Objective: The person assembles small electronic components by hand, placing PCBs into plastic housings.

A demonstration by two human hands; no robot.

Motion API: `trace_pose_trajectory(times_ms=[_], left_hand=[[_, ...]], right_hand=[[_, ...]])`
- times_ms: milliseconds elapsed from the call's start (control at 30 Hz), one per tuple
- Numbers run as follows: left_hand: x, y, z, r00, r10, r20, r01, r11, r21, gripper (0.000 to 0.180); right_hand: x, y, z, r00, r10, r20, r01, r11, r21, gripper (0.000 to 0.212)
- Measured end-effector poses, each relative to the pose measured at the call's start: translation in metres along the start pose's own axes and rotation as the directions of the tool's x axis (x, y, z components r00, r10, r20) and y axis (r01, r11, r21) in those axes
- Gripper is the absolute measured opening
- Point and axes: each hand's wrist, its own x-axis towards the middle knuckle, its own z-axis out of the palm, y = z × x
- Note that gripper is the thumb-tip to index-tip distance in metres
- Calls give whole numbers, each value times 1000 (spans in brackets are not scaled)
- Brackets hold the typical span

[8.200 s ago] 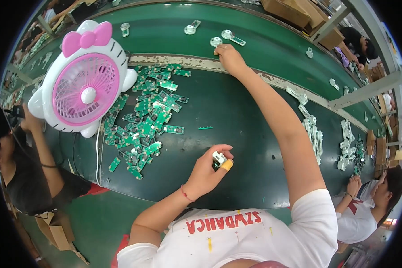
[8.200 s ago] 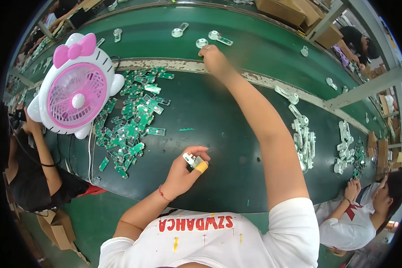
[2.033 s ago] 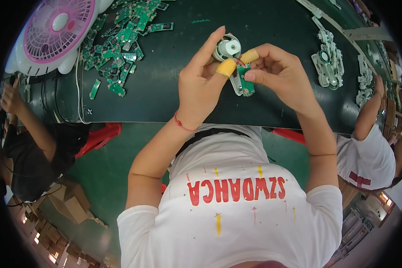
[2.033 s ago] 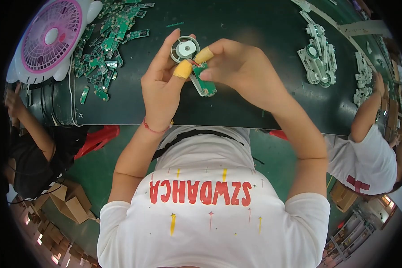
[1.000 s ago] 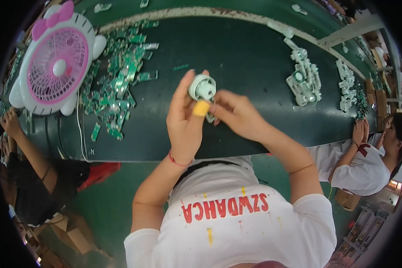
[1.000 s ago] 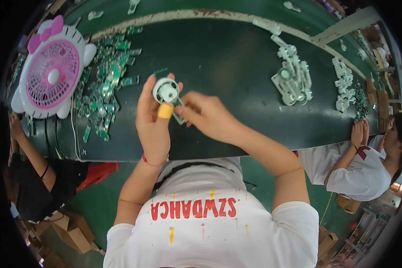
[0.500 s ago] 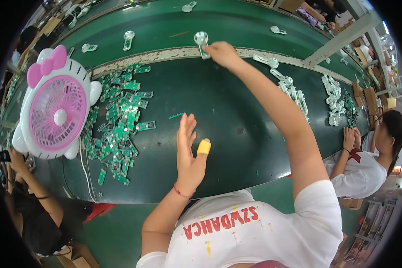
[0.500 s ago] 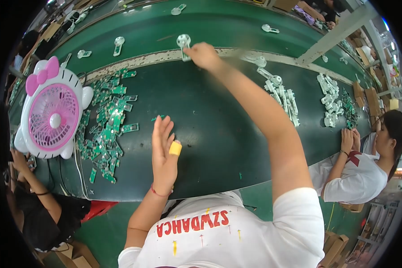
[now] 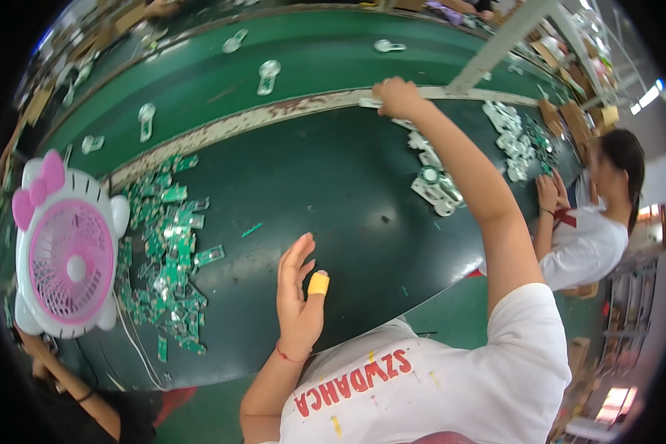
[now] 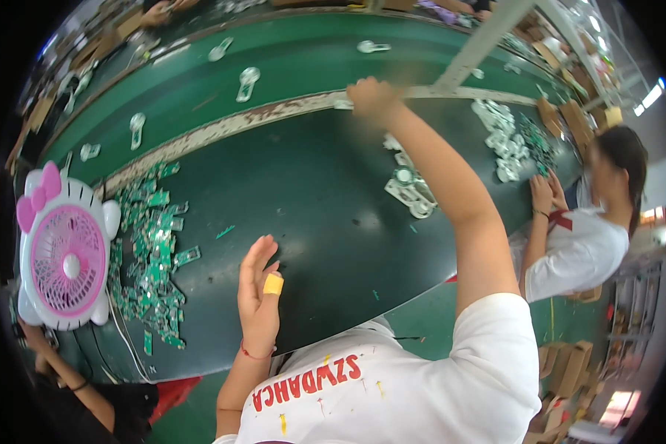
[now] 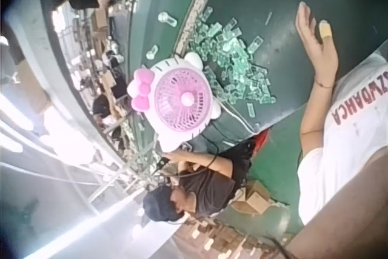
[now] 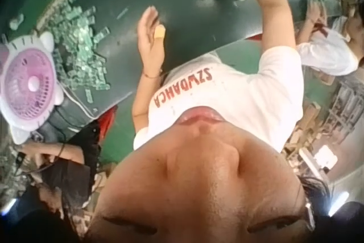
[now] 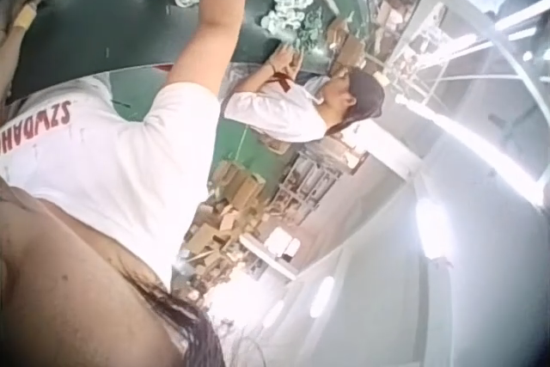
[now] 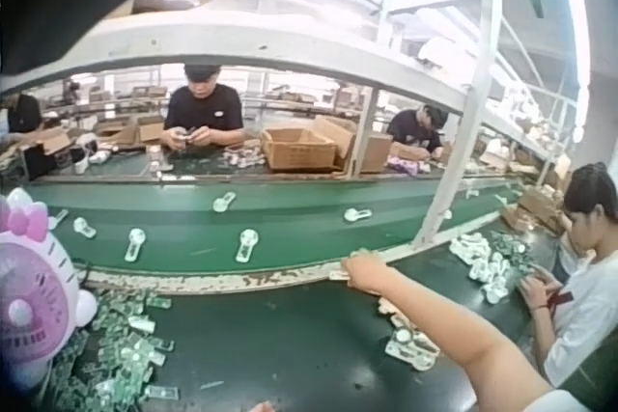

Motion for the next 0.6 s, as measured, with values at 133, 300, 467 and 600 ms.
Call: trace_pose_trajectory(times_ms=[133, 300, 467, 600], left_hand=[[0, -4, 6, 997, 79, 25, -83, 978, 192, 44], [-3, -9, -6, 977, 117, -177, -80, 976, 202, 50], [-17, 5, -15, 955, 88, -282, -51, 989, 137, 41], [-21, 0, -19, 985, 102, -137, -60, 957, 285, 39]], right_hand=[[-18, 11, 19, 993, -20, -119, 54, 956, 288, 35], [-83, -115, -33, 840, -364, -403, 543, 561, 625, 32], [-171, -200, -34, 672, -535, -513, 727, 341, 596, 25], [-191, -207, -15, 782, -370, -502, 602, 240, 761, 33]])
